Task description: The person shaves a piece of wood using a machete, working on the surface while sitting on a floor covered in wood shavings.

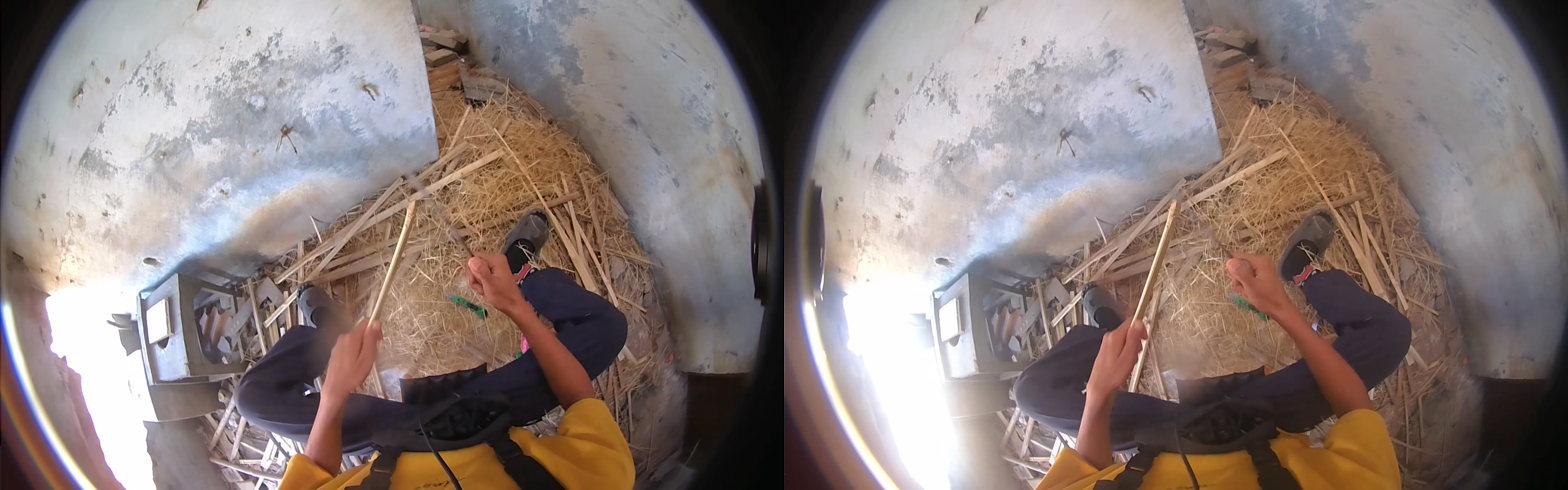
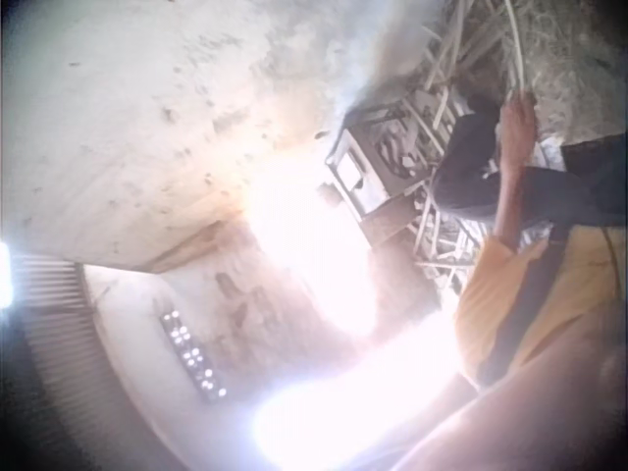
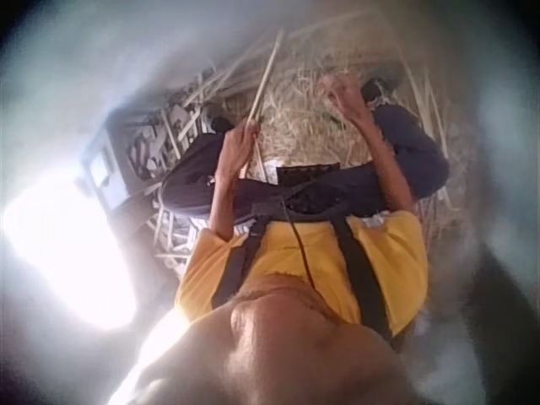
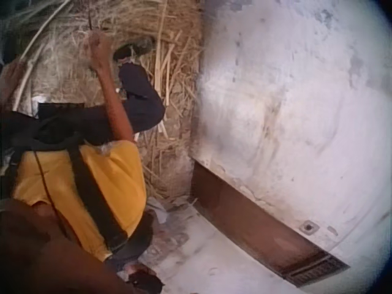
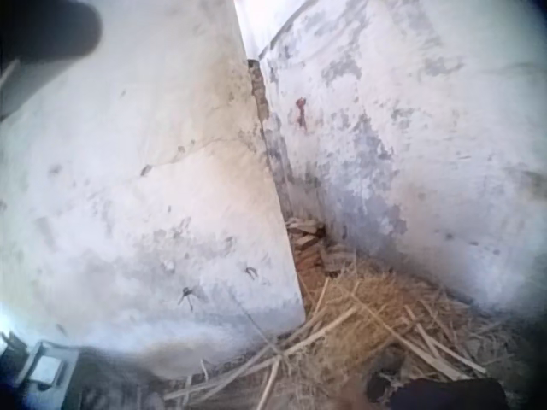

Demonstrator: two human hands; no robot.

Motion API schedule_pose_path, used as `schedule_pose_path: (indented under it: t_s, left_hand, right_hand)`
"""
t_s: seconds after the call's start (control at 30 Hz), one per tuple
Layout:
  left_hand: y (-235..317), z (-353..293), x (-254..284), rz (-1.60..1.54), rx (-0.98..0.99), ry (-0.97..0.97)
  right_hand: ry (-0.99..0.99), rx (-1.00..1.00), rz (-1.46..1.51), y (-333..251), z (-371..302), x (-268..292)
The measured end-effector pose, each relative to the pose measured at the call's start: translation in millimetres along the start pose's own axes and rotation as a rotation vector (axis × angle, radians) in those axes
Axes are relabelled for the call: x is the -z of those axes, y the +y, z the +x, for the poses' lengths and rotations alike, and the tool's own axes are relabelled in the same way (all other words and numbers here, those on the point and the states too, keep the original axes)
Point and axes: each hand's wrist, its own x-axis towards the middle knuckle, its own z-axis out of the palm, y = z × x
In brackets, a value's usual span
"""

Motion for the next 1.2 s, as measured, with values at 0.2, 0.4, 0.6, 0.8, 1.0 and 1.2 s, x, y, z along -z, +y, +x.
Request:
schedule_pose_path:
  t_s: [0.2, 0.4, 0.6, 0.8, 1.0, 1.2]
  left_hand:
    - [-129, 78, -86, 0.630, 0.129, 0.068]
    - [-195, 120, -152, 0.682, 0.252, -0.096]
    - [-251, 118, -173, 0.739, 0.224, -0.122]
    - [-241, 111, -176, 0.756, 0.260, -0.044]
    - [-240, 113, -174, 0.785, 0.329, -0.098]
    - [-248, 122, -178, 0.770, 0.306, -0.125]
  right_hand:
    - [0.257, -0.126, -0.363, 91, -13, 6]
    - [0.188, -0.359, -0.658, 221, -55, 14]
    - [-0.003, -0.529, -0.683, 244, -66, 14]
    - [-0.108, -0.556, -0.773, 248, -64, 16]
    - [-0.104, -0.450, -0.628, 251, -51, 4]
    - [-0.142, -0.508, -0.748, 294, -67, 22]
